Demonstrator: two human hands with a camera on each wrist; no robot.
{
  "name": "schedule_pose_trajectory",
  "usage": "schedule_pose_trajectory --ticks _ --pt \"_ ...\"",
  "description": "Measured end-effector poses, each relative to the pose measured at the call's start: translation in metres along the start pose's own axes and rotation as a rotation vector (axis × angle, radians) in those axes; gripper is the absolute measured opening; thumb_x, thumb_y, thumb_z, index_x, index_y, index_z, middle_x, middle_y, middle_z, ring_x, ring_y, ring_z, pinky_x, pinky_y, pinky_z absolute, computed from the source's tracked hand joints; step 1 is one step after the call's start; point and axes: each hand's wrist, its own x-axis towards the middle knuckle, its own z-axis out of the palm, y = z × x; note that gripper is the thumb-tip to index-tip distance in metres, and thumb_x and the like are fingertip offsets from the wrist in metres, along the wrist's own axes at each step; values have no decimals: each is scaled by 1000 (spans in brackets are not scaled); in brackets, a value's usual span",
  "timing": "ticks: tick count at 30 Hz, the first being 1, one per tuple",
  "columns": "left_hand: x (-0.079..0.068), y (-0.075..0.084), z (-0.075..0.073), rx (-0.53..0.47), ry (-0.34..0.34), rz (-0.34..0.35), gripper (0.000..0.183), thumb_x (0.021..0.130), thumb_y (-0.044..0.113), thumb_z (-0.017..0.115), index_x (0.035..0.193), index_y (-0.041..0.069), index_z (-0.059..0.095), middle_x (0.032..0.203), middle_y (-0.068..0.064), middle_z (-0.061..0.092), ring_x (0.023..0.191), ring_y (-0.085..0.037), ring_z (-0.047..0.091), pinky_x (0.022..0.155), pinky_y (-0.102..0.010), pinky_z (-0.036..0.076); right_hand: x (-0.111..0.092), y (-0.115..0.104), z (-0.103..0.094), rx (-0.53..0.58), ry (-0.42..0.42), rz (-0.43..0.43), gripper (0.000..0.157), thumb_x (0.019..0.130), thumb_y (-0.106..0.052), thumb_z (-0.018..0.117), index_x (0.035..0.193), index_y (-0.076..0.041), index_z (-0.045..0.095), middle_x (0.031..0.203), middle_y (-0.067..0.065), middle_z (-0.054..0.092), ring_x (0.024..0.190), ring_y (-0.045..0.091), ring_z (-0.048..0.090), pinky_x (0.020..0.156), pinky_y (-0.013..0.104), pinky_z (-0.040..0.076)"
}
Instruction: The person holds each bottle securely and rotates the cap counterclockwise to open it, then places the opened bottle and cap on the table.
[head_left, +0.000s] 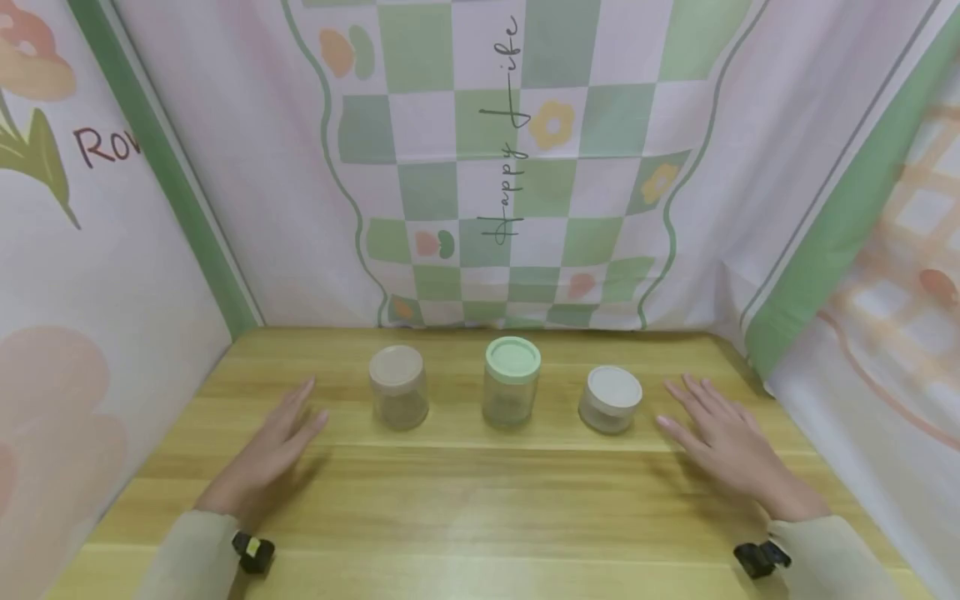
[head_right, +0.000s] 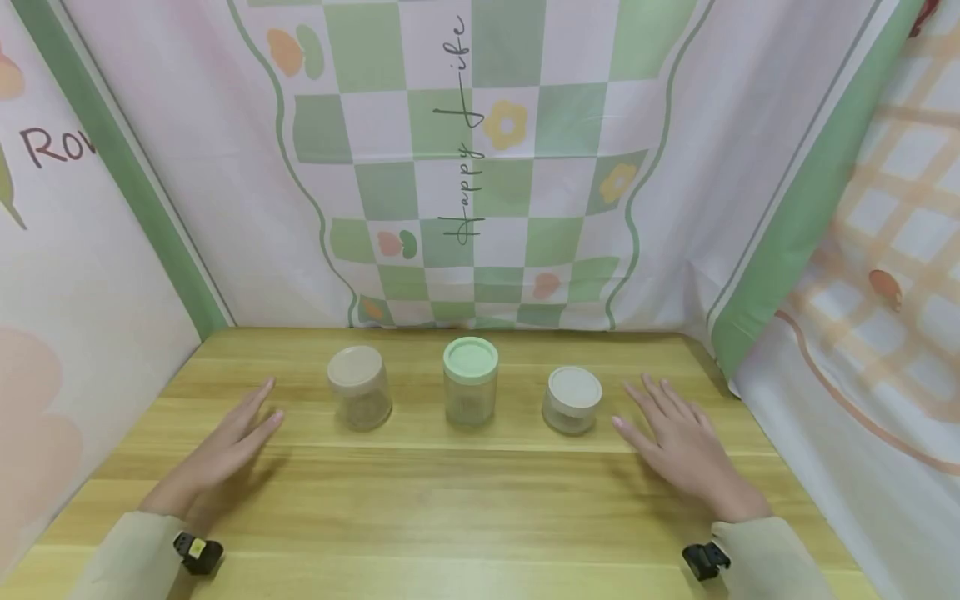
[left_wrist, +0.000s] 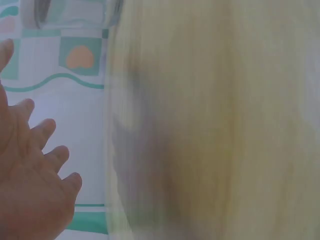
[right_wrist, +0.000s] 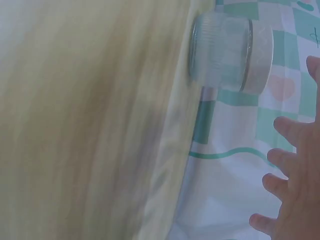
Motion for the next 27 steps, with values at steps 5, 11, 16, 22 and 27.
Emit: schedule_pose_trajectory --ticks 5,11,16,22,27 --pt "4 7 1 -134 -30 -51 73 106 47 44 162 27 2 166 -19 -2 147 -50 -2 103 -81 2 5 -9 -2 3 37 -36 66 104 -42 51 158 -10 29 162 25 14 146 51 12 104 81 10" --pt "11 11 13 -190 -49 -27 79 103 41 54 162 29 2 167 -13 2 148 -47 5 106 -78 8 14 -23 -4 1 47 -75 65 104 -41 53 155 -6 35 161 25 18 145 50 18 105 79 14" --pt "22 11 25 -300 -64 17 85 101 36 61 162 25 3 167 -13 4 146 -49 14 109 -72 16 20 -33 -4 14 44 -104 62 104 -40 52 156 -11 34 161 25 20 145 50 17 106 79 13" --pt "38 16 40 -410 -44 31 94 94 31 73 161 13 11 165 -18 13 145 -46 22 115 -60 21 25 -43 -2 6 64 -143 61 104 -39 53 156 -13 35 161 24 21 146 48 18 105 78 16" --pt "51 21 53 -483 -15 -4 99 86 29 81 160 12 17 163 -18 18 147 -40 21 118 -55 20 31 -52 -1 18 62 -164 61 104 -40 53 156 -13 36 161 23 21 146 48 19 107 77 16"
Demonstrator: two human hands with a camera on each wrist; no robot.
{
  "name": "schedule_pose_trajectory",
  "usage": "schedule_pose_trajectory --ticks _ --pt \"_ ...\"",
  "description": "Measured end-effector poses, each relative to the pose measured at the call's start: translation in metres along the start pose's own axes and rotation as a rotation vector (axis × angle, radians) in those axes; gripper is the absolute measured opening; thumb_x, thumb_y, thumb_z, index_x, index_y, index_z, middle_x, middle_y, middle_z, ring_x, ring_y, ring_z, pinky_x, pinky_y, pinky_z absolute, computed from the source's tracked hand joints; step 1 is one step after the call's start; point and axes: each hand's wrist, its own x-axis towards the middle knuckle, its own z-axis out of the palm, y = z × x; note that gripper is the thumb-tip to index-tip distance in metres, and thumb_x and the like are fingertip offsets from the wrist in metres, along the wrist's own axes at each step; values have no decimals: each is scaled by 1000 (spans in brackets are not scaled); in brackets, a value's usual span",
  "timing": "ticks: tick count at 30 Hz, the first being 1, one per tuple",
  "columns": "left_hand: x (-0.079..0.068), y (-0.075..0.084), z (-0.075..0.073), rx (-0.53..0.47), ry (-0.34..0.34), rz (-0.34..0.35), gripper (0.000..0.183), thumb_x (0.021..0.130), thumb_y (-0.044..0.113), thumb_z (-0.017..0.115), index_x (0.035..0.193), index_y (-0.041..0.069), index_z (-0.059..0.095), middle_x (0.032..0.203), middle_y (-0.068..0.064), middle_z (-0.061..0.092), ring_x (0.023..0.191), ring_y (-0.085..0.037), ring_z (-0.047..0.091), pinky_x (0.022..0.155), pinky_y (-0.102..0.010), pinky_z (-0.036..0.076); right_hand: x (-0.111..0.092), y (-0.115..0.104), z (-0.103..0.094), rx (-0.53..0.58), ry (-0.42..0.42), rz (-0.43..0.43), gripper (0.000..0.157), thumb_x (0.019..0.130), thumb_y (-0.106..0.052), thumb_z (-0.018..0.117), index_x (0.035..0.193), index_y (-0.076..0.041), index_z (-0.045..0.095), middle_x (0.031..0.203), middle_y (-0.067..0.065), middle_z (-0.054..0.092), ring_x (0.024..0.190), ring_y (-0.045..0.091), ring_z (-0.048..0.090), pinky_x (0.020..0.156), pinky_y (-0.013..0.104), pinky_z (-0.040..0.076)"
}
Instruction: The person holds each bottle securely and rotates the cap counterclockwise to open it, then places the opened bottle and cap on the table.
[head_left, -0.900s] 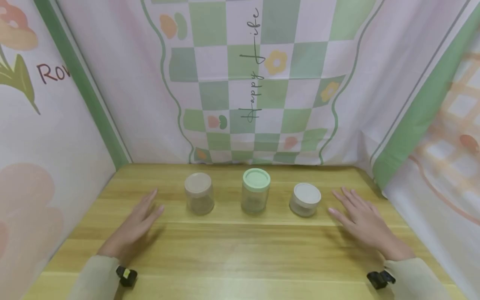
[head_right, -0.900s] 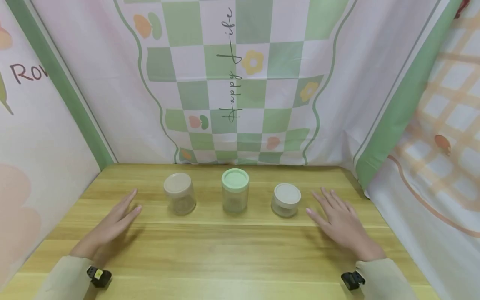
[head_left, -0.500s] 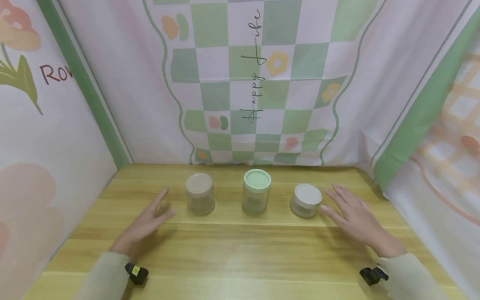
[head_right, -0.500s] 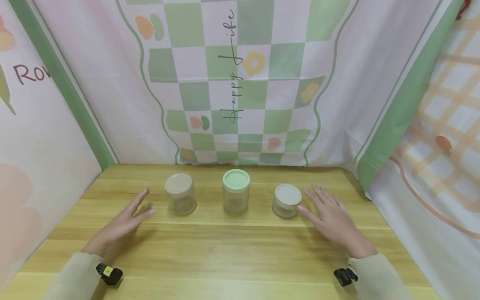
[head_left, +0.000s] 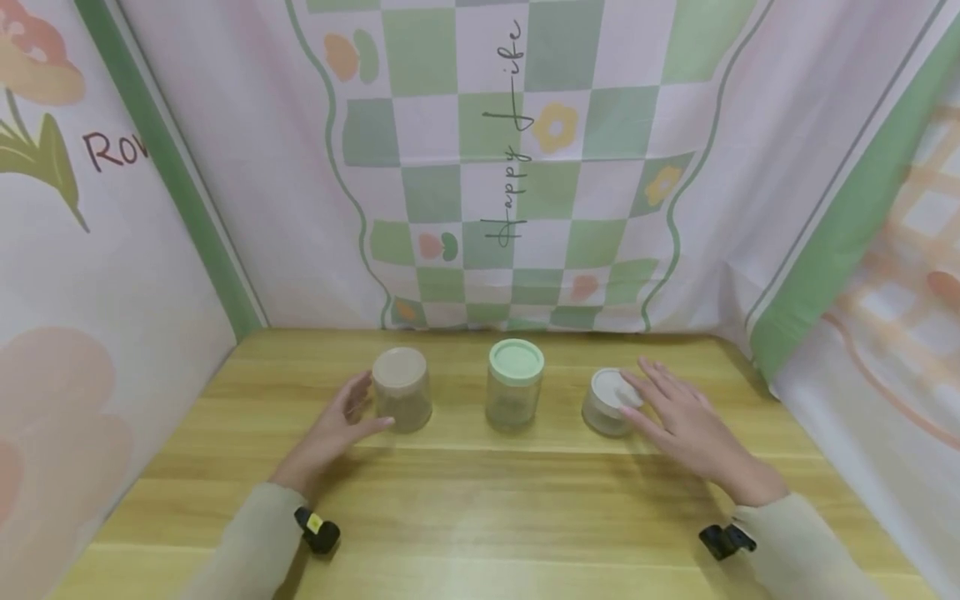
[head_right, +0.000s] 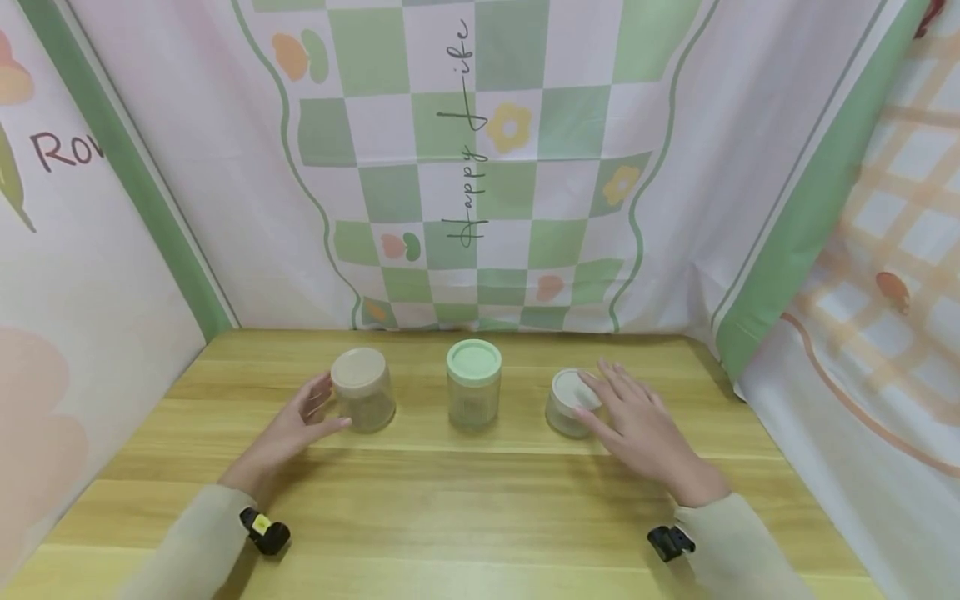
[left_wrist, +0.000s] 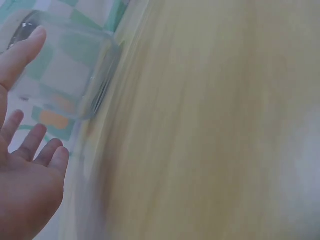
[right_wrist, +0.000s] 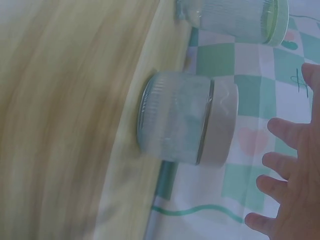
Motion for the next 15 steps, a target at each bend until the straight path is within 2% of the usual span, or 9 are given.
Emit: schedule_pose_trajectory --ticks 6,15 --pt "14 0 15 -66 30 -28 103 80 26 87 157 11 21 159 -17 28 146 -37 25 119 -54 20 6 -9 -1 0 8 -24 59 104 -39 54 154 -13 39 161 22 23 145 47 21 106 76 19" --pt "24 -1 28 -115 62 -66 105 77 25 89 158 15 23 161 -13 27 148 -36 20 119 -56 16 21 -23 2 -18 -9 -64 58 104 -41 53 153 -11 42 161 21 25 146 45 21 108 73 21"
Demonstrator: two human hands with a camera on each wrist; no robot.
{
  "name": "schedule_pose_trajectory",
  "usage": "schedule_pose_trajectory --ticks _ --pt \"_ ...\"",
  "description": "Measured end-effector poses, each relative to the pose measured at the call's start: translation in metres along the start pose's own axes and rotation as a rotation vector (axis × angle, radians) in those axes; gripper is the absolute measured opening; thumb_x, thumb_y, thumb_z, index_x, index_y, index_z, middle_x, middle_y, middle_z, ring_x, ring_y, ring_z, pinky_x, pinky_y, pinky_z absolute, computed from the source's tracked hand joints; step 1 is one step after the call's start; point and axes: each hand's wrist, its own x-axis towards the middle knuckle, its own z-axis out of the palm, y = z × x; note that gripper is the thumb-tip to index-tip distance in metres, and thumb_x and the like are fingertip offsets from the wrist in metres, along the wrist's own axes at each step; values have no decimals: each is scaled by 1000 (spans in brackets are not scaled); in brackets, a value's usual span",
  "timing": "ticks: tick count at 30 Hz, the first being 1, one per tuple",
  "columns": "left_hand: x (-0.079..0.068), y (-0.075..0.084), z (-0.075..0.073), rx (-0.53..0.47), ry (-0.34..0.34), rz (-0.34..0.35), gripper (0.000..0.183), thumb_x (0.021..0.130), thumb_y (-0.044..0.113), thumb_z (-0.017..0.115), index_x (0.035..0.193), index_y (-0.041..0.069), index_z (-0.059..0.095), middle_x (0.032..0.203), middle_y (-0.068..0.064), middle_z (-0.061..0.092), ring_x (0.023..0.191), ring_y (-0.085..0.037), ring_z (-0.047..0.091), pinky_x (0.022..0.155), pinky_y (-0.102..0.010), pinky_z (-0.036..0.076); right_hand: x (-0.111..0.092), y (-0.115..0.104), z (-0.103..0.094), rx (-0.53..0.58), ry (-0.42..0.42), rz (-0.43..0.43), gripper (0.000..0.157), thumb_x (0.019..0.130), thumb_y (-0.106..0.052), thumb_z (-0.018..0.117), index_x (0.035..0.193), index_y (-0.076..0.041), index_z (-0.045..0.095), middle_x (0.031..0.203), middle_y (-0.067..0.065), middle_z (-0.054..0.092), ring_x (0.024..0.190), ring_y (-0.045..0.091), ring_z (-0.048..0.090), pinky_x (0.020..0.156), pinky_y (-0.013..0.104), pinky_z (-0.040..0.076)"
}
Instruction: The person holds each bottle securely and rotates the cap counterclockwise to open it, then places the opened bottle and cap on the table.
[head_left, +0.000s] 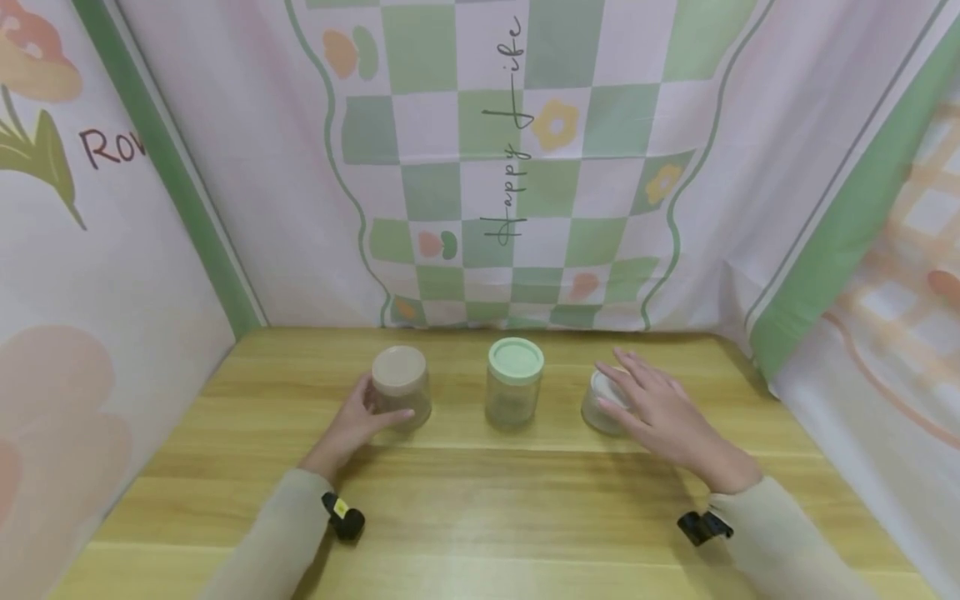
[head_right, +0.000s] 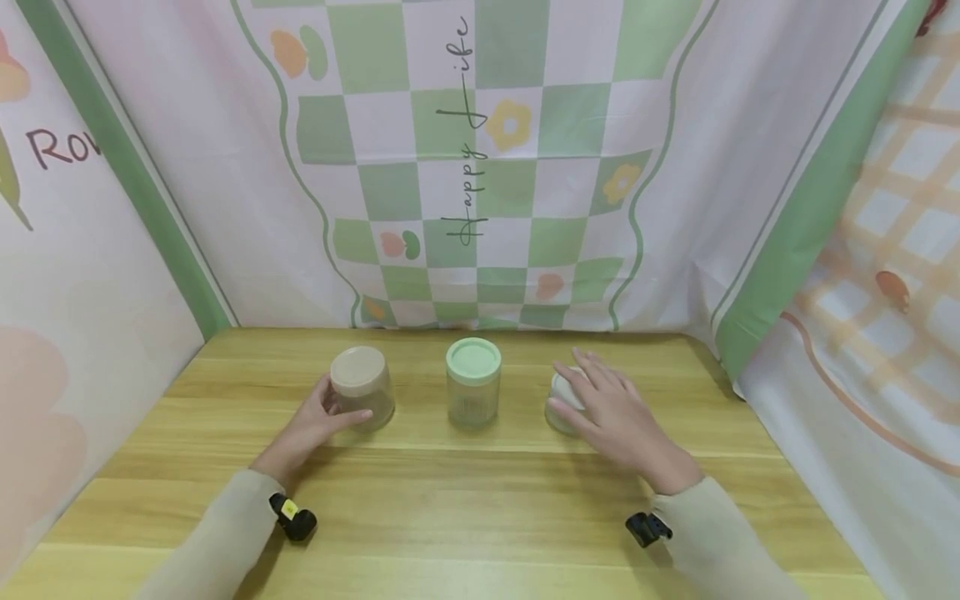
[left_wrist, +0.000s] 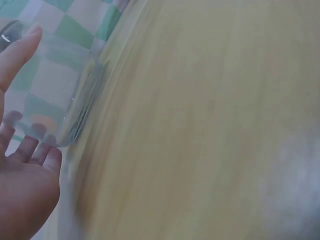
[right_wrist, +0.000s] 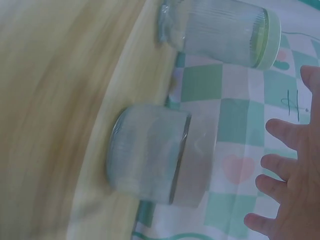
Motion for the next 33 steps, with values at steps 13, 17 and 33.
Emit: schedule_pose_trajectory --ticks 13,17,33 --pt "0 1 2 -14 4 -11 104 76 29 90 156 19 25 159 -9 31 149 -32 22 119 -54 17 34 -28 1 20 -23 -65 61 105 -45 48 154 -11 38 164 16 18 148 40 18 111 71 19" --pt "0 0 3 -19 7 -13 103 76 27 90 156 18 26 159 -9 32 148 -32 23 119 -53 18 45 -40 2 38 -31 -94 60 105 -45 47 155 -12 37 164 15 18 149 39 18 114 69 16" --pt "-1 3 3 -27 9 -29 100 79 22 88 157 18 24 157 -13 34 147 -35 25 119 -55 18 94 -94 26 116 54 -328 53 99 -33 65 146 -12 51 152 11 44 137 30 43 111 54 37"
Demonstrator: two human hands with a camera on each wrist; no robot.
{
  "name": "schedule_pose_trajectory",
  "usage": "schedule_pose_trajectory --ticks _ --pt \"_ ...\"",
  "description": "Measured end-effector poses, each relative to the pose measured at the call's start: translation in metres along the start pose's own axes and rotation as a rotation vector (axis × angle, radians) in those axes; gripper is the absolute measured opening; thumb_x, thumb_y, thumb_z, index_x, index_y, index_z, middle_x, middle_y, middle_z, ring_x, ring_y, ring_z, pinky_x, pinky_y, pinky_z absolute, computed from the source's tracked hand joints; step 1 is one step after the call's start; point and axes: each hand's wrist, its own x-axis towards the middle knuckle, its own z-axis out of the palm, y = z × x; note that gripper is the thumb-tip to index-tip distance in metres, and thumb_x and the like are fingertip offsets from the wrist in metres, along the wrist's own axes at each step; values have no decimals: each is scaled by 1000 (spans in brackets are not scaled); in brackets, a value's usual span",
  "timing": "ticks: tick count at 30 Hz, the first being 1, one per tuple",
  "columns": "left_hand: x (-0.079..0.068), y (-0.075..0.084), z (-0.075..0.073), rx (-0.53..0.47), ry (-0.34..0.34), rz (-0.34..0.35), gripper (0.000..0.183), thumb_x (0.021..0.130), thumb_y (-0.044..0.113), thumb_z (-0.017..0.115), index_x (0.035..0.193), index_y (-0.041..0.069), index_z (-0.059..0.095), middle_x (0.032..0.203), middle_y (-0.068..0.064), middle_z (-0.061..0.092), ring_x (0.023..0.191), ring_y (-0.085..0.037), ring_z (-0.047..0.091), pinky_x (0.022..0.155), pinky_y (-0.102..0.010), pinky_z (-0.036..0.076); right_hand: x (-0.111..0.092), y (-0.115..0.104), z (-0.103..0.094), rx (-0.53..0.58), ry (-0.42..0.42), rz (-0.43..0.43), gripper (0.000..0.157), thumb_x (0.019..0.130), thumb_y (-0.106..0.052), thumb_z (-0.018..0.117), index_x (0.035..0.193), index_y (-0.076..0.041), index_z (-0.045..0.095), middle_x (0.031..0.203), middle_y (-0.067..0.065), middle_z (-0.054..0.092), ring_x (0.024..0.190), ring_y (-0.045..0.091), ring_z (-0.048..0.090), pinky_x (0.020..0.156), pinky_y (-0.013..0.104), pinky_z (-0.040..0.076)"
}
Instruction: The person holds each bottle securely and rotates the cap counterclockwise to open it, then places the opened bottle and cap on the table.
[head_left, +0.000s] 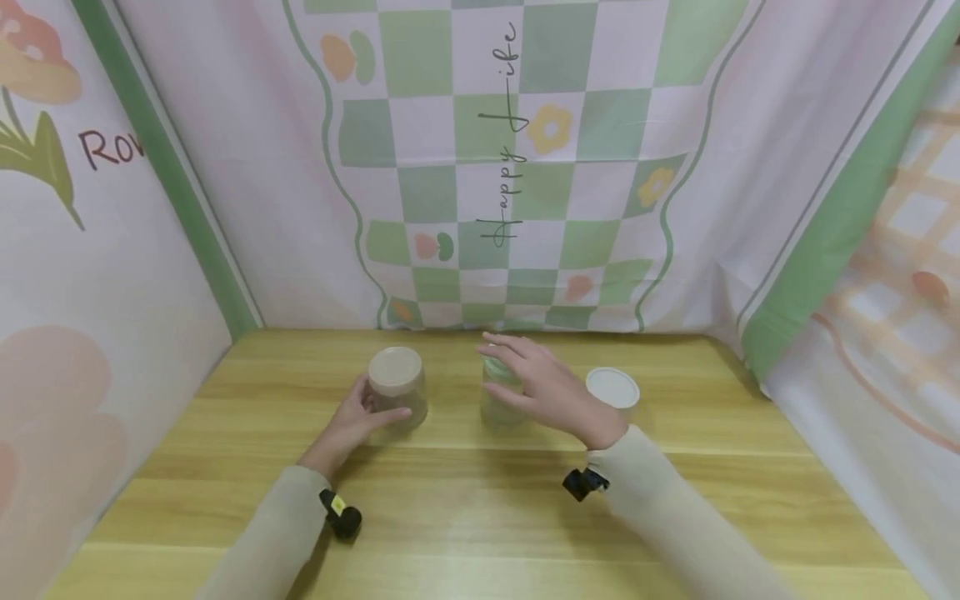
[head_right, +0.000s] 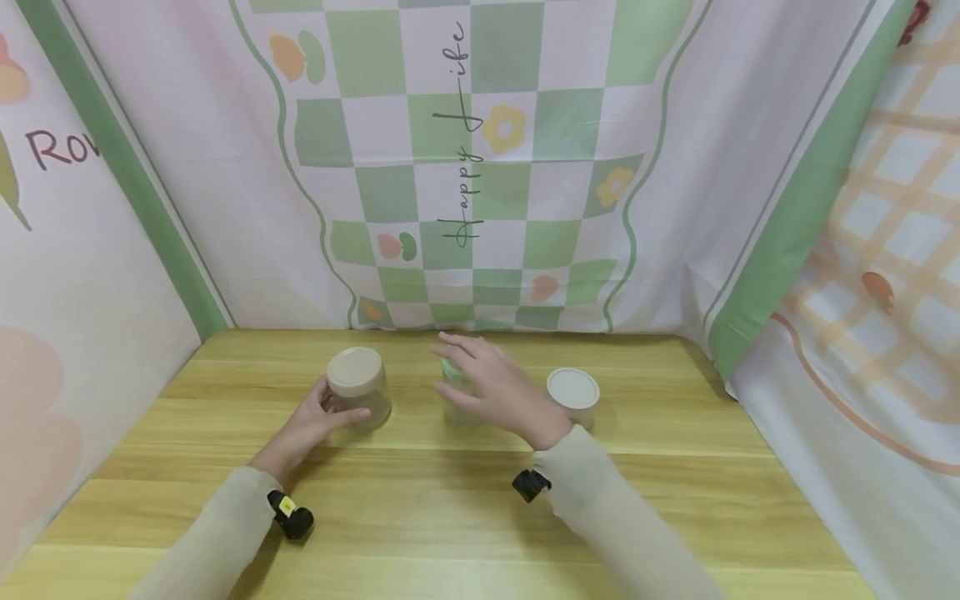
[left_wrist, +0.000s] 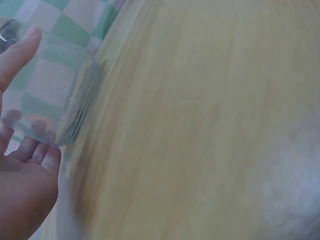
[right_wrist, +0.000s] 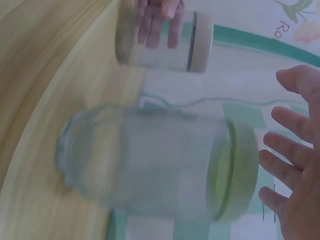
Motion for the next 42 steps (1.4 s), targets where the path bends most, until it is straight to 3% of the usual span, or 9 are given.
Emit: schedule_pose_trajectory --ticks 8,16,28,37,42 --pt "2 -3 -2 20 -2 3 98 79 26 88 155 17 26 155 -13 36 143 -37 31 116 -56 26 28 -17 20 40 23 -99 49 101 -33 61 141 -5 54 146 11 51 134 27 45 112 44 38" --pt "0 -1 -3 36 -2 -21 103 76 32 89 155 17 25 156 -13 35 143 -37 33 115 -57 28 48 -34 40 118 57 -100 48 98 -26 67 139 -4 55 141 13 54 132 26 47 110 42 40" --pt "-5 -1 -1 27 -23 -26 101 82 31 85 157 15 20 160 -14 29 146 -38 24 117 -57 21 64 -55 91 160 181 68 52 95 -33 70 137 -4 58 143 17 50 132 33 45 110 48 40" --pt "-2 1 -2 30 -35 -4 100 85 27 83 158 12 17 163 -16 22 150 -37 15 120 -52 13 85 -67 113 167 216 270 59 93 -49 69 132 -6 62 136 16 51 122 29 46 95 41 47" --pt "-4 1 -2 6 -56 16 96 88 21 79 159 13 15 163 -16 20 149 -37 16 119 -52 18 94 -72 117 126 226 331 63 91 -53 69 129 -3 63 129 17 51 118 30 46 90 40 50"
